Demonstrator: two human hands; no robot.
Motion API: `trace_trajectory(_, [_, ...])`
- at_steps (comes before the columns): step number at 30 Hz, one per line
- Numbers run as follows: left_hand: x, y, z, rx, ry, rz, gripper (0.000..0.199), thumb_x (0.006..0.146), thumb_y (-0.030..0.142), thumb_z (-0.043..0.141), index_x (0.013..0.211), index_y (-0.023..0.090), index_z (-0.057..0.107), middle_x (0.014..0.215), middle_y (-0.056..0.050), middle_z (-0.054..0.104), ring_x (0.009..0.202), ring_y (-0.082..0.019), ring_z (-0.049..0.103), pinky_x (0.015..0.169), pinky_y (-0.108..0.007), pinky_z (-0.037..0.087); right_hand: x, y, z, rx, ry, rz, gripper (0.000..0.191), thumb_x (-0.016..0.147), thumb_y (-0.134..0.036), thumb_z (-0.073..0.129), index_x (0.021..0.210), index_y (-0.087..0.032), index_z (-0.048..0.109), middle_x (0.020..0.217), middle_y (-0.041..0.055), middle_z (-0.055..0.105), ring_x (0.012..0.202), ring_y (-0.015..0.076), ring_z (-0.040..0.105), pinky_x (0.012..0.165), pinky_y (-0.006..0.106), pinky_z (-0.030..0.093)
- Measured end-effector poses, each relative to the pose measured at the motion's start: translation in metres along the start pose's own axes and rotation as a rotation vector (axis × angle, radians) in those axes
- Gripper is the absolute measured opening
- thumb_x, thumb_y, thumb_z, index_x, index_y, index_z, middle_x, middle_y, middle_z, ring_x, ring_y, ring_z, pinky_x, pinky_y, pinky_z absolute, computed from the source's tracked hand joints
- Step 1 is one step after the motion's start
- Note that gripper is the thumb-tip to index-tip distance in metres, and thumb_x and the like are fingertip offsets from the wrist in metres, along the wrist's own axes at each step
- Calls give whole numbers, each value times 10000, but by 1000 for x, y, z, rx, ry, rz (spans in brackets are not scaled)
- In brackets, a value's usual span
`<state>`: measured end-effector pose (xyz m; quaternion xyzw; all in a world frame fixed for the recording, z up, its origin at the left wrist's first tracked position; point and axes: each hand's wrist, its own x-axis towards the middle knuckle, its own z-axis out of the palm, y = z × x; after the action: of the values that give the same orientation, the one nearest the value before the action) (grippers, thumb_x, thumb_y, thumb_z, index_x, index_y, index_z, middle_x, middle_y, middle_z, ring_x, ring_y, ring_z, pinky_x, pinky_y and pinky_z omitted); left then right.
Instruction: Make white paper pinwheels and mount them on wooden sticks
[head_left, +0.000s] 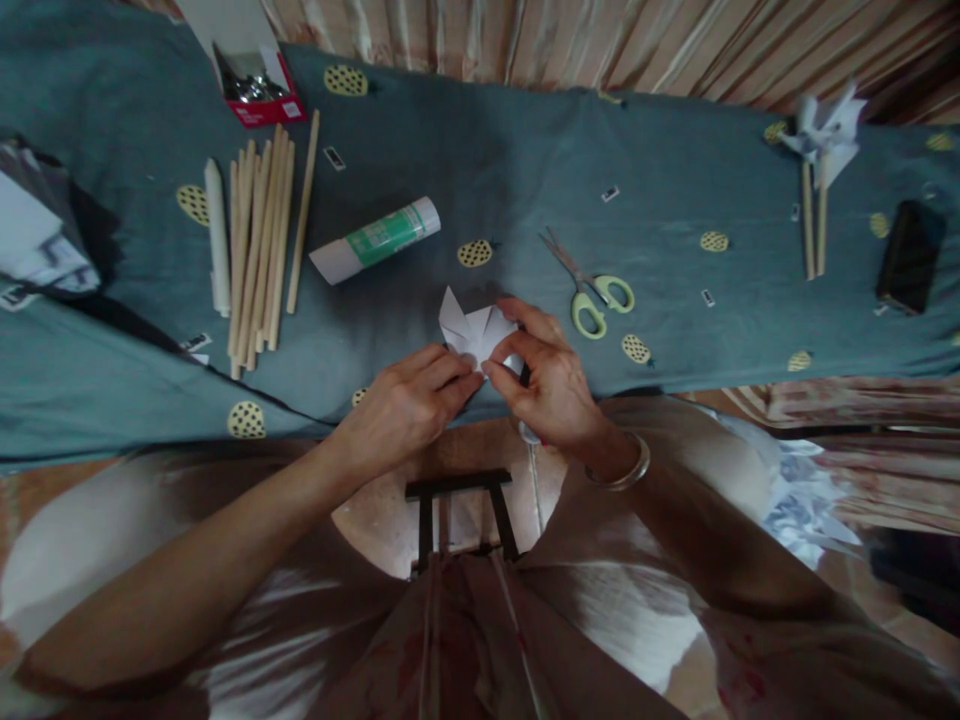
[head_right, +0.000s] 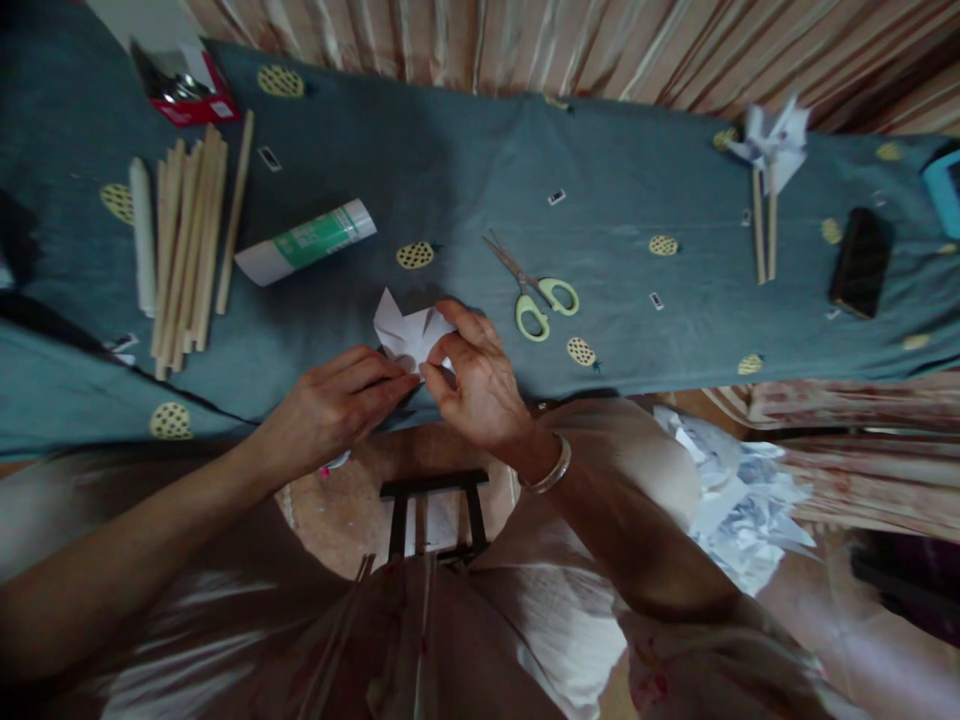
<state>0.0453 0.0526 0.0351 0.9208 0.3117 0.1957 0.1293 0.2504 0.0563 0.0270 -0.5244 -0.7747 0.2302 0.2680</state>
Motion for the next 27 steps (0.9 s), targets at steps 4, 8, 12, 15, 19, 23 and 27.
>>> trace_trajectory(4, [-1, 0, 1, 0, -6, 2, 214, 998, 134, 468, 1081, 115, 664, 990, -98, 696, 919, -203, 639, 786, -319, 579, 0, 0, 0, -12, -1, -12, 80, 886, -245, 618, 817, -205, 622, 1395, 146, 594, 1284, 292, 553, 1085, 484, 449])
trace_trajectory(8, [-2, -1, 3, 20, 13, 18, 210, 996, 134, 477, 1090, 95, 660, 990, -103, 696, 917, -205, 631, 781, -324, 581, -1, 2, 1, -20, -8, -29, 83, 894, -253, 610, 831, -199, 620, 1400, 149, 587, 1286, 295, 550, 1089, 484, 443])
trace_trajectory(12, [-2, -1, 4, 23, 27, 20, 202, 995, 133, 482, 1075, 98, 664, 964, -91, 693, 898, -201, 630, 775, -315, 581, -1, 3, 1, -27, -3, -38, 86, 897, -258, 619, 838, -197, 628, 1400, 150, 587, 1291, 291, 550, 1091, 479, 446])
trace_trajectory(15, [-2, -1, 4, 18, 22, 20, 207, 997, 132, 477, 1085, 93, 660, 959, -92, 693, 895, -200, 629, 774, -319, 583, -2, 3, 2, -32, 4, -37, 82, 898, -258, 625, 840, -201, 637, 1399, 145, 589, 1283, 289, 556, 1082, 482, 458])
trace_trajectory(19, [-2, 0, 3, 12, 44, 16, 216, 1006, 141, 462, 1075, 98, 662, 955, -89, 692, 890, -194, 626, 773, -318, 586, -2, 2, 1, -32, 6, -36, 80, 903, -247, 621, 848, -197, 650, 1392, 158, 592, 1289, 294, 554, 1088, 488, 459])
trace_trajectory(23, [-2, 0, 4, 16, 26, 13, 224, 1007, 143, 459, 1069, 89, 668, 958, -98, 692, 904, -204, 628, 769, -325, 589, -2, 4, 2, -44, 5, -45, 93, 925, -273, 602, 865, -222, 651, 1404, 122, 587, 1302, 277, 545, 1097, 496, 461])
trace_trajectory(27, [-2, 0, 4, -1, 17, 3, 216, 994, 125, 474, 1072, 88, 671, 967, -105, 690, 915, -211, 634, 778, -334, 588, -3, 7, 4, -59, 30, -69, 98, 938, -308, 598, 908, -235, 656, 1396, 115, 589, 1284, 262, 554, 1088, 481, 478])
